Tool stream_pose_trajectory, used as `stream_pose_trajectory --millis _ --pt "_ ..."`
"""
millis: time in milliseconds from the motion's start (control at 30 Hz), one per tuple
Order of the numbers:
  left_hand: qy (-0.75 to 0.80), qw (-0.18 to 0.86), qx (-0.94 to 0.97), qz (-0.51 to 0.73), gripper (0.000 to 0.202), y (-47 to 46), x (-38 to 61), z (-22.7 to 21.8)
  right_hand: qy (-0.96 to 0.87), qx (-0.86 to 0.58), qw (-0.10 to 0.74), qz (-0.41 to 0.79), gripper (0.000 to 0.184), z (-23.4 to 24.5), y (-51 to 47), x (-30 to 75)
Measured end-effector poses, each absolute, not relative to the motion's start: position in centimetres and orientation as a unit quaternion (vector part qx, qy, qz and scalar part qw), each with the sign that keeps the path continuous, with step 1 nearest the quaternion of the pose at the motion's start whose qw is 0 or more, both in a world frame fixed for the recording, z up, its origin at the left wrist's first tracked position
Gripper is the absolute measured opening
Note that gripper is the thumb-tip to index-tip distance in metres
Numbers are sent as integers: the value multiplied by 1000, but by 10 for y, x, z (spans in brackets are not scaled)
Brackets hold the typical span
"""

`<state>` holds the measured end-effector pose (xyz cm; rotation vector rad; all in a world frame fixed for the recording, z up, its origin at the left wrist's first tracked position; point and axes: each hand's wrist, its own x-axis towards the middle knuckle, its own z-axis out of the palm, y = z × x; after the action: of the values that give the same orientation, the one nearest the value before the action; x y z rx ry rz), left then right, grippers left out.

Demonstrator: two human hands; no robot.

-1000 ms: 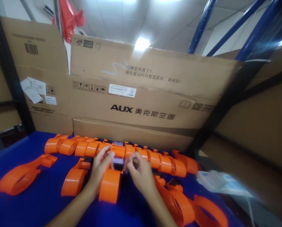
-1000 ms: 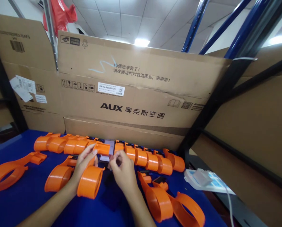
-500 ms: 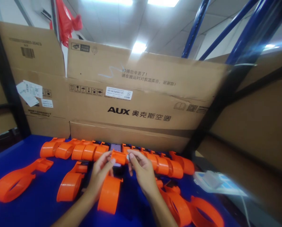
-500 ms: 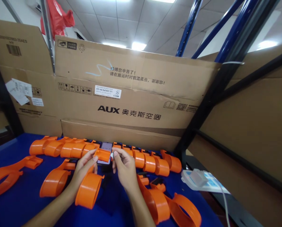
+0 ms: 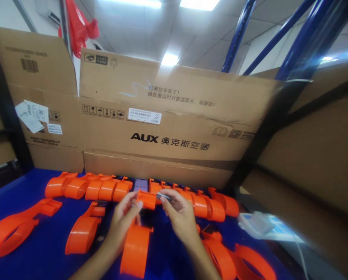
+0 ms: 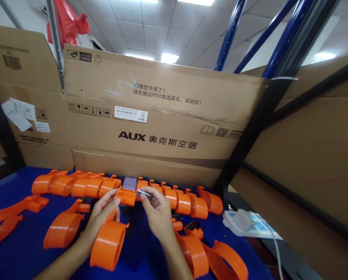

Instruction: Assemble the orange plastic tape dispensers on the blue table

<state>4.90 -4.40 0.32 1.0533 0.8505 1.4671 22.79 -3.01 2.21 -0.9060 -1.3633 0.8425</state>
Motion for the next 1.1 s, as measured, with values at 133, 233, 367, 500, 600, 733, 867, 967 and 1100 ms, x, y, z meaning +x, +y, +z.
stream_pose_trajectory --millis 133,233,367,500,600,733,867,967,1100 --pt "353 556 434 614 59 -41 50 1 -591 -394 610 352 27 24 -31 228" --pt "352 552 447 610 56 -39 49 -2 -597 -391 614 337 25 27 -31 227" --pt "353 546 459 606 52 -38 49 -4 -599 -390 613 337 25 24 -30 225" --pt "356 546 453 608 51 -38 50 -5 -588 -389 623 339 25 18 -31 220" --pt "357 547 449 610 52 -38 50 -5 -583 -388 630 335 26 16 -33 215" --pt "352 545 464 603 50 -39 50 -5 -597 -394 616 329 38 16 -35 212" --pt "348 540 463 611 49 -39 48 -5 -614 -367 609 342 52 15 -37 213" --pt "349 545 455 612 49 -38 47 -4 -632 -355 591 354 52 15 -39 213" --pt "344 548 449 617 48 -37 46 -3 -639 -344 580 371 51 15 -41 212"
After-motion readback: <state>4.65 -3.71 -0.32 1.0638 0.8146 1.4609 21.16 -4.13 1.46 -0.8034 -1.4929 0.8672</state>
